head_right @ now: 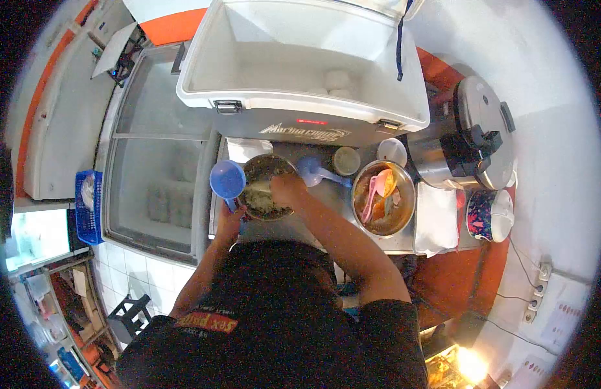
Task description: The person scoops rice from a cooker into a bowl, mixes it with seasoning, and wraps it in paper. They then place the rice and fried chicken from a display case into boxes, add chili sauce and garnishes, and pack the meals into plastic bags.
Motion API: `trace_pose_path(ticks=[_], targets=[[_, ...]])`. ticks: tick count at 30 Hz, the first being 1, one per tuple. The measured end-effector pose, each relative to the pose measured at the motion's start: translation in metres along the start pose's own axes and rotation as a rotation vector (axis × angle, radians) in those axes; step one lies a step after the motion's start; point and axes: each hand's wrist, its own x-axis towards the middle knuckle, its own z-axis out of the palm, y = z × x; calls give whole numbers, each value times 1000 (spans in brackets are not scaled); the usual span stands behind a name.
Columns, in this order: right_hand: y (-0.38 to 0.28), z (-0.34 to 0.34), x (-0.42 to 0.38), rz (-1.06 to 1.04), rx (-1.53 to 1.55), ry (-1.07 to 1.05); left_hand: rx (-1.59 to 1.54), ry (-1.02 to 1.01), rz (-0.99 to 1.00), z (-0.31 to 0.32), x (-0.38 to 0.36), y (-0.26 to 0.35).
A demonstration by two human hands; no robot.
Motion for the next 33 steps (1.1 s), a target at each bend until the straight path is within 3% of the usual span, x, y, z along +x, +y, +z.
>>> trace_pose_path(ticks=[1,4,6,8,10,13,14,16,20,22,23,25,26,29,30,32,33], targets=[[-6,-7,-11,-36,-34,-94,46,13,50,-2,2,-5],[-24,-47,-58,-32,12,-50,60,25,125,-3,5,-8],[-35,-16,-64,24,35,-106,28,23,143,-5,1,-13],[-42,-4,-66,91,55,-144,37,37,39,-4,6,-12],[-48,-4,-70,210,290,54,73,41,75,-1,5,-9],[-23,0,-52,340,356,122,69,41,65,4,-9,6],[-15,-5,-53,341,358,132,21,28,37,7,-7,11],[0,-11,-56,94,314,192,-5,14,35,9,-7,14],[13,4,-43,253,285,359,-35,15,128,11,-9,8],[16,32,-27,96,277,-29,23,31,124,-1,7,-18],[8,32,-29,95,273,-28,75,56,117,-5,12,-27],[-18,27,-44,260,788,-108,-13,39,114,8,-5,-6],[-29,15,-55,305,842,-80,-93,12,115,12,-10,4],[-33,-35,-83,314,746,35,-162,-20,40,11,-10,5],[-29,-41,-82,315,747,29,-163,-17,35,11,-11,3],[-20,-52,-75,346,380,-98,-123,-46,82,10,-10,3],[-19,-51,-73,350,384,-91,-119,-54,85,8,-7,-1]])
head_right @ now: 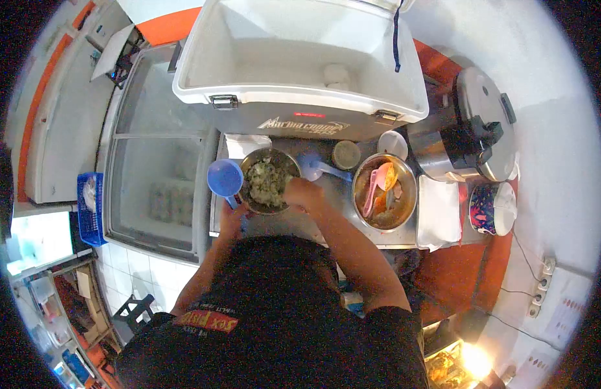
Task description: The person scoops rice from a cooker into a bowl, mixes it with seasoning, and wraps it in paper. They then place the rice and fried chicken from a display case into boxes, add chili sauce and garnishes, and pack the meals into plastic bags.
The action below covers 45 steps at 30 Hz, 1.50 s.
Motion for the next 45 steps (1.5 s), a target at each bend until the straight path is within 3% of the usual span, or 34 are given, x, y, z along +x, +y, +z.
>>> trace_pose_path(ticks=[2,3,5,6,8,11,12,14,15,17,18,20,24,26,29,32,33,36,38,40,43,45], targets=[[2,4,10,227,403,-270,53,44,-86,-1,3,-5],[5,7,12,226,399,-268,50,45,-84,1,3,-4],[14,21,10,321,995,-445,-18,60,-35,6,-2,0],[21,35,18,320,992,-445,-20,61,-33,6,-3,2],[26,50,29,275,1446,-687,-25,55,-79,6,-2,4],[29,45,26,352,1671,-690,39,39,-96,-1,1,-2],[27,38,17,354,1671,-695,40,43,-99,-1,0,-2],[24,24,1,156,1276,-402,-19,27,-103,0,-1,-2],[20,21,-1,158,1282,-401,-15,24,-106,0,-1,-2],[7,16,1,75,766,-107,-19,39,-107,2,-1,-1],[5,29,12,77,771,-104,-15,34,-109,3,-1,0],[-1,61,39,-173,34,290,39,33,-84,3,0,2],[-15,64,26,-108,-62,247,210,55,74,-8,12,-21],[0,37,20,-126,-98,113,9,104,-15,-4,8,-19],[2,-2,11,-79,-61,165,28,82,-43,-7,7,-20],[17,22,72,-166,-141,113,74,6,-38,5,3,8],[19,45,83,-341,-271,147,79,-1,-38,4,4,8],[5,50,53,-266,-314,47,160,61,27,5,8,15],[13,29,31,-364,-248,131,118,117,-23,11,1,28],[20,4,25,-360,-48,19,175,88,-16,-8,9,13],[34,5,22,-222,63,113,252,99,-6,-6,3,31],[45,27,20,-258,107,133,274,134,-3,-3,-1,40]])
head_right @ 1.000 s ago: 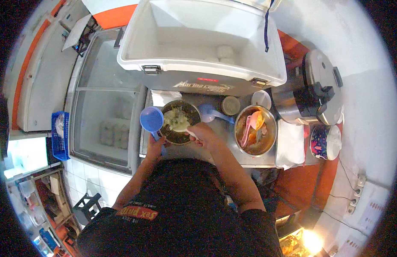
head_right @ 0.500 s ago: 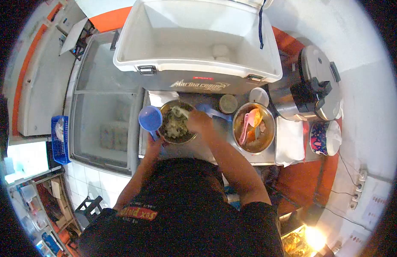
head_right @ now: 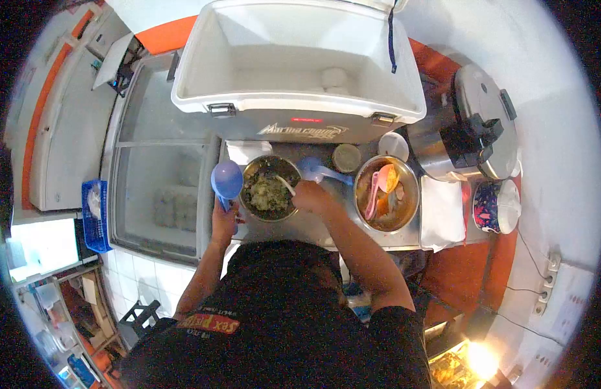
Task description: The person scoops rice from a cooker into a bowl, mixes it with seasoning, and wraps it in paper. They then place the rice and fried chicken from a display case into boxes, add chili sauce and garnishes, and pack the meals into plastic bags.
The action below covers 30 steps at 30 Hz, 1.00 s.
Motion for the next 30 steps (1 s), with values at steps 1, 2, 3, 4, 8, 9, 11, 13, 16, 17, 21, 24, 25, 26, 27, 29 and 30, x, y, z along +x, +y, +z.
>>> trace_pose_path(ticks=[1,2,3,4,8,9,11,13,16,17,21,24,25,26,27,29,30], targets=[[7,4,5,-43,30,26,61,12,23,-1,4,2],[11,5,11,-47,22,23,118,35,37,0,1,7],[15,15,11,30,-32,-2,119,42,19,-1,-10,7],[18,27,8,113,-77,-19,90,23,-10,-2,-20,11],[6,42,-30,-49,140,281,61,2,-77,8,-19,21],[12,45,-30,2,155,167,57,-39,-89,9,-12,23],[5,25,-24,39,153,72,12,-61,-71,17,-5,27],[-32,8,-51,313,728,11,-27,-77,-109,24,-19,16],[-25,22,-43,191,687,35,-272,-157,-158,36,-16,15],[-19,34,-42,190,686,40,-268,-254,-204,37,-17,19],[-23,46,-45,4,-93,628,-139,-367,-182,53,-26,37],[-35,54,-45,62,680,318,319,-467,-146,71,-45,82],[-37,57,-45,67,1218,156,323,-471,-146,75,-45,78],[-41,54,-50,68,1220,160,320,-575,69,80,-44,71],[-43,49,-56,123,1382,255,313,-674,287,83,-43,66],[-47,38,-69,178,1540,350,363,-565,395,86,-40,57],[-47,32,-76,175,1550,381,415,-456,500,87,-38,52]])
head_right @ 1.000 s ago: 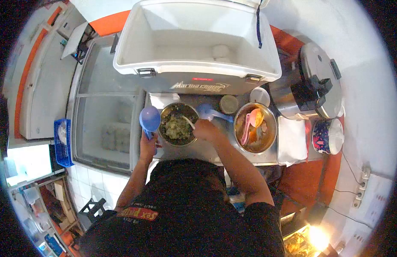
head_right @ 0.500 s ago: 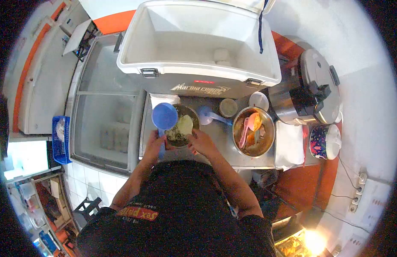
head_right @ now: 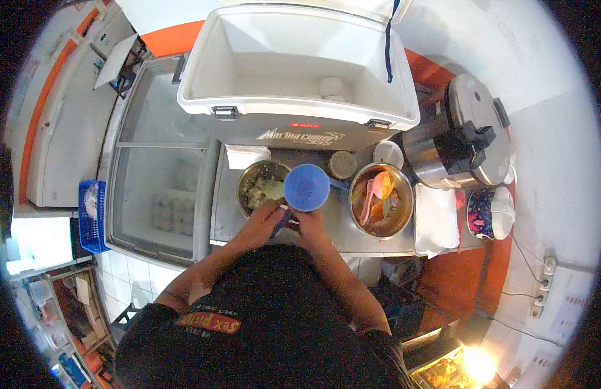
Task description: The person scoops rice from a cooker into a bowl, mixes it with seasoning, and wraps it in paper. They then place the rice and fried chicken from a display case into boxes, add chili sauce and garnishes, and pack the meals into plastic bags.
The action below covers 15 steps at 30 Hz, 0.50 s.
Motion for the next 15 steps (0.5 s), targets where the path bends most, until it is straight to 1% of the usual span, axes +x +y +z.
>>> trace_pose_path(ticks=[1,2,3,4,5,6,7,8,9,10,11,12,13,15], targets=[[-5,-5,-3,-21,17,20,0,-2,3,3,3,-12],[-3,-18,-2,-22,16,23,184,17,-124,7,5,-29],[3,-35,3,-115,-60,135,367,37,-249,8,8,-32],[9,-51,11,-207,-136,246,365,37,-248,9,16,-36],[12,-64,18,-203,-140,247,232,-171,-440,10,27,-34],[12,-74,25,-197,-257,266,93,-378,-628,12,31,-33],[14,-82,30,-194,-373,285,90,-377,-629,18,32,-38],[16,-80,30,-193,-375,285,33,-322,-746,26,33,-48],[20,-74,31,-126,-255,195,-25,-263,-860,31,36,-49],[23,-67,32,-60,-136,103,-27,-260,-857,34,36,-51],[29,-62,36,-61,-138,98,-3,-198,-798,35,35,-49],[39,-57,42,-18,-121,94,24,-136,-742,35,32,-47],[46,-55,47,27,-102,90,28,-129,-744,32,29,-47],[37,-51,42,4,-104,45,-179,-63,-693,19,19,-43]])
